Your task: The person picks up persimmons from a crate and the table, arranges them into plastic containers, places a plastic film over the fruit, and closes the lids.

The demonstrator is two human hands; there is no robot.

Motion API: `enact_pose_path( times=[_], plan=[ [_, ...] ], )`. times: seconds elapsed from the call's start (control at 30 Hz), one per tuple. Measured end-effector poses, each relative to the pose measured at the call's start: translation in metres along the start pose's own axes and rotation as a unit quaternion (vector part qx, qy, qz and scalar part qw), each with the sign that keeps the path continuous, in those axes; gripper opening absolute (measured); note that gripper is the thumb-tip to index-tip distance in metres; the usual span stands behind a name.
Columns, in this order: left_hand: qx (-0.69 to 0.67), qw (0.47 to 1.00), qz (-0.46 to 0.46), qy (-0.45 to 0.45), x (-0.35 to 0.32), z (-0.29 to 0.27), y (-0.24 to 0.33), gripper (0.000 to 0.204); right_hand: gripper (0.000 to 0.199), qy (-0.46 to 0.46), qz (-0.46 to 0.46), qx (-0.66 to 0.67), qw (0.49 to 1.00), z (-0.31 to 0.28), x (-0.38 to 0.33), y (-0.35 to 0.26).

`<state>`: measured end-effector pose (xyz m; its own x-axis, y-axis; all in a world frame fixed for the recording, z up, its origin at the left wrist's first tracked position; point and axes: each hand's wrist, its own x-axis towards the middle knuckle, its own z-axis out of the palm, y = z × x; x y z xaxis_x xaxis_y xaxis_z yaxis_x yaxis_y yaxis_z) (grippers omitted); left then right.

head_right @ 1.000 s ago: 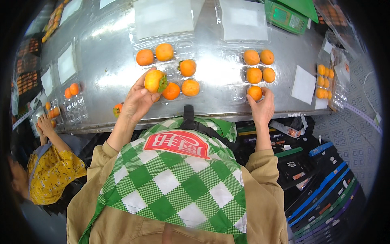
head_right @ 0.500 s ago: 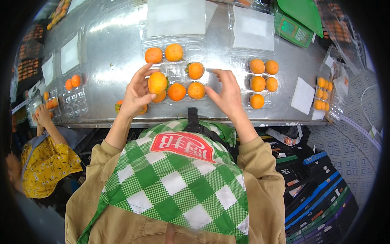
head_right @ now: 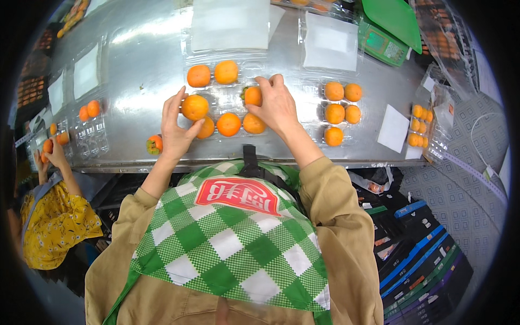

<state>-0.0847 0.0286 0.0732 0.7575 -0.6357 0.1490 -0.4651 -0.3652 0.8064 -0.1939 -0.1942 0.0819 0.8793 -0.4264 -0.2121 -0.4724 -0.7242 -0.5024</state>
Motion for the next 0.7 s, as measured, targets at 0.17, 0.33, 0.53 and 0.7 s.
enact_pose_path(
  times=[0.17,0.33,0.53,0.7],
  plan=[
    [-0.415,0.872,-0.254,-0.045,-0.001,-0.001,-0.003,0.062,0.059,-0.026,-0.054,0.013,0.998,0.005,0.002,0.015],
    [-0.639,0.696,-0.306,-0.115,0.004,-0.009,-0.007,0.065,0.054,-0.050,0.054,0.496,0.865,-0.002,-0.005,0.024],
    [-0.716,0.600,-0.315,-0.166,0.001,-0.007,-0.005,0.065,0.061,-0.240,0.067,0.874,0.416,-0.019,-0.034,0.010],
    [-0.699,0.609,-0.340,-0.157,0.001,-0.004,0.003,0.065,0.064,-0.242,0.058,0.833,0.494,-0.027,-0.045,-0.001]
  ],
)
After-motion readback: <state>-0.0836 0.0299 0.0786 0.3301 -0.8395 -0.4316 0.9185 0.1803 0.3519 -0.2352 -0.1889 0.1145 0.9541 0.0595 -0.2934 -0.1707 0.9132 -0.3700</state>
